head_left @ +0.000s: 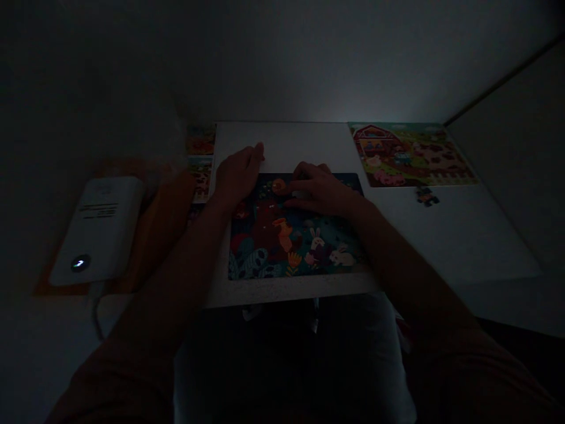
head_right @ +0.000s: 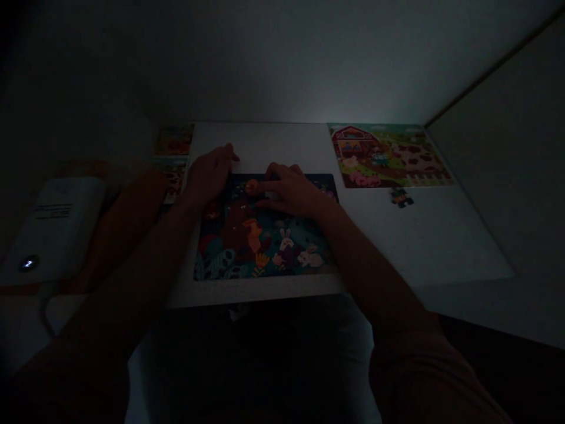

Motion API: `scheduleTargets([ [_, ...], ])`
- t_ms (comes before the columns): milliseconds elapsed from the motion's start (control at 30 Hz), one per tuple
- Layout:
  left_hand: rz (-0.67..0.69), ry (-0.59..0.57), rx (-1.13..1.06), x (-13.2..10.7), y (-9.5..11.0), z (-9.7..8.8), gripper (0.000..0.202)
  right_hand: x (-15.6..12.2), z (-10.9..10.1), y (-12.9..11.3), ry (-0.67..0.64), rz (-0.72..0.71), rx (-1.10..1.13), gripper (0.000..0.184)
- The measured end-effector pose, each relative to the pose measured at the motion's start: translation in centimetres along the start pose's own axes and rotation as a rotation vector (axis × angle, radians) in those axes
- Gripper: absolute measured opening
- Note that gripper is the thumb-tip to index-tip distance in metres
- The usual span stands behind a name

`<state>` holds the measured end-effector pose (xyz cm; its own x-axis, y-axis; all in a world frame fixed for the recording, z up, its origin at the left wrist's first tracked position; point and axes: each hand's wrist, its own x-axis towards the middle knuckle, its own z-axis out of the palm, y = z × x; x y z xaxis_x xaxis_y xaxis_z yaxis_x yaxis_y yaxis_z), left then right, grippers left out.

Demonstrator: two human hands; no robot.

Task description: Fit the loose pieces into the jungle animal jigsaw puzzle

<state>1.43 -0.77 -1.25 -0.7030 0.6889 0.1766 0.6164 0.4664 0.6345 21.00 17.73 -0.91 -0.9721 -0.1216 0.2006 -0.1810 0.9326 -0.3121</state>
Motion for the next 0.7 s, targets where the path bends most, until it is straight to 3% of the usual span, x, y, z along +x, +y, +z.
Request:
scheduleTargets([
  [100, -0.024, -0.013, 0.013, 0.0, 0.2, -0.2, 0.075, -0.1, -1.7, -0.3, 0.090, 0.045, 0.048, 0.048],
  [200, -0.043, -0.026, 0.025, -0.1, 0.7, -0.5, 0.070, -1.8, -5.0, 0.8, 0.359, 0.157, 0.149, 0.048],
  [300, -0.065, -0.045, 0.048, 0.0, 1.2, -0.9, 0.066, -6.5, -8.6, 3.5, 0.638, 0.278, 0.188, 0.039],
  [367, -0.088, -0.063, 0.064, 0.1, 1.4, -1.1, 0.066, -11.2, -10.4, 5.6, 0.723, 0.395, 0.131, 0.045],
  [433, -0.117, -0.079, 0.068, 0.3, 1.5, -1.2, 0.065, -16.3, -11.2, 7.4, 0.703, 0.533, 0.048, 0.055],
  [533, -0.134, -0.084, 0.057, 0.4, 1.7, -1.3, 0.063, -22.6, -10.8, 9.4, 0.518, 0.688, -0.027, 0.064],
  [600, -0.147, -0.090, 0.065, 0.4, 1.8, -1.3, 0.062, -25.0, -9.9, 10.3, 0.437, 0.777, -0.060, 0.070],
  [700, -0.154, -0.109, 0.099, 0.5, 1.7, -1.4, 0.062, -26.4, -8.7, 11.4, 0.399, 0.861, -0.071, 0.071],
])
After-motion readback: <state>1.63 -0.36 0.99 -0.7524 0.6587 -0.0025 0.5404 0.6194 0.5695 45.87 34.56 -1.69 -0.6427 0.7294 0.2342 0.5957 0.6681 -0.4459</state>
